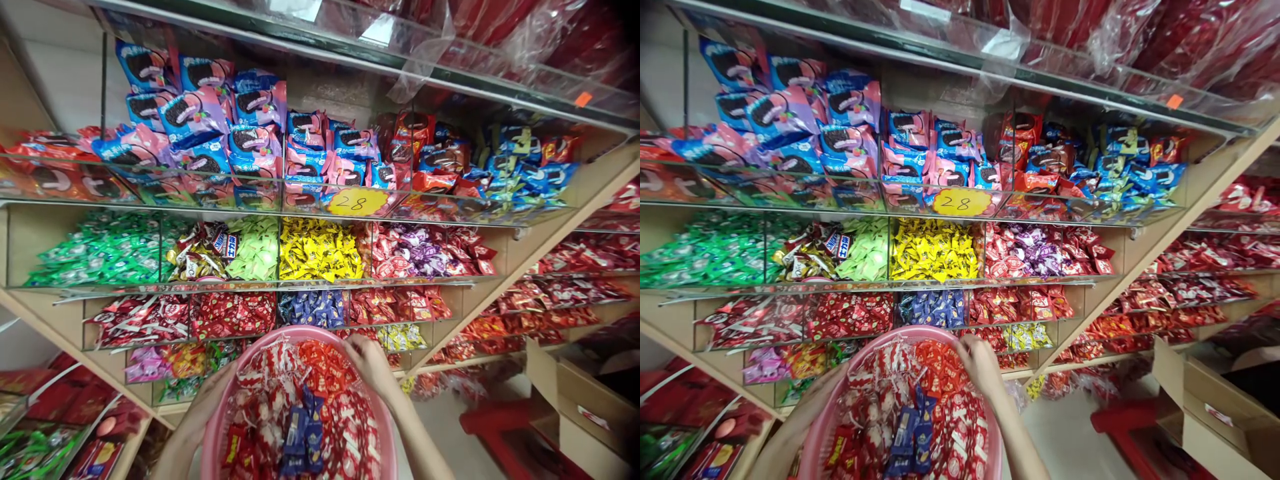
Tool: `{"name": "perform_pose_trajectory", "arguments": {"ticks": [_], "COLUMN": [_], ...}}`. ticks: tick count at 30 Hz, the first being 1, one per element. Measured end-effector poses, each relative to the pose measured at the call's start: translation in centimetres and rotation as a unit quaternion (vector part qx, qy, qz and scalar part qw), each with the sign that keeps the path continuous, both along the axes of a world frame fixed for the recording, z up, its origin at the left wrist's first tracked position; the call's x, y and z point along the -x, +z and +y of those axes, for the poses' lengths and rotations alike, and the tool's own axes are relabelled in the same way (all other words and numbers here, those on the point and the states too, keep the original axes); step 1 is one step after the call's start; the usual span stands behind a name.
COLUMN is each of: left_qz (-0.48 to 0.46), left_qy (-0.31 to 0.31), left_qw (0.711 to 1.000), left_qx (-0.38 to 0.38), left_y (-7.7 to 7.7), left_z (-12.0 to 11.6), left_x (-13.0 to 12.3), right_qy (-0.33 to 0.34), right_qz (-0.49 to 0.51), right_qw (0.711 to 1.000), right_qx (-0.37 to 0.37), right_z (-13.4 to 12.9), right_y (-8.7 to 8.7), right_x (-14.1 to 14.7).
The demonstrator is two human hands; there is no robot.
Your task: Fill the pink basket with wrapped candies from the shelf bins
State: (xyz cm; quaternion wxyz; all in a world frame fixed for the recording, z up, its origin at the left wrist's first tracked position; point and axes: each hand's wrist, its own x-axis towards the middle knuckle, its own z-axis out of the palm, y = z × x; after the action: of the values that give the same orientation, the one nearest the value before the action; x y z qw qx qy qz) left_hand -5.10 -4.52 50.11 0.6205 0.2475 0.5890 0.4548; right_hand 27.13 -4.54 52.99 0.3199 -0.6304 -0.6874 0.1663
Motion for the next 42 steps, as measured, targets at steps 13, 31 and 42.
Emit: {"name": "perform_pose_trajectory", "arguments": {"ticks": [13,31,42], "left_qz": [-0.017,-0.059,-0.055], "left_qy": [0.005,-0.019,-0.006], "left_qw": [1.0,0.998,0.998], "left_qx": [0.015,-0.008,-0.006], "left_y": [2.2,0.9,0.4], "left_z": [-0.5,-0.1,0.1], "left_x": [-1.2,-0.8,-0.6], "right_qy": [-0.123,-0.197,-0.207], "right_qz": [-0.037,-0.096,0.034], "right_qw": [0.99,0.968,0.976], "right_qx": [0.049,0.122,0.061], "right_z": [5.7,7.3,7.4], "right_y": [-2.1,-3.5,-3.9], "right_x": [1.3,4.9,4.6]}}
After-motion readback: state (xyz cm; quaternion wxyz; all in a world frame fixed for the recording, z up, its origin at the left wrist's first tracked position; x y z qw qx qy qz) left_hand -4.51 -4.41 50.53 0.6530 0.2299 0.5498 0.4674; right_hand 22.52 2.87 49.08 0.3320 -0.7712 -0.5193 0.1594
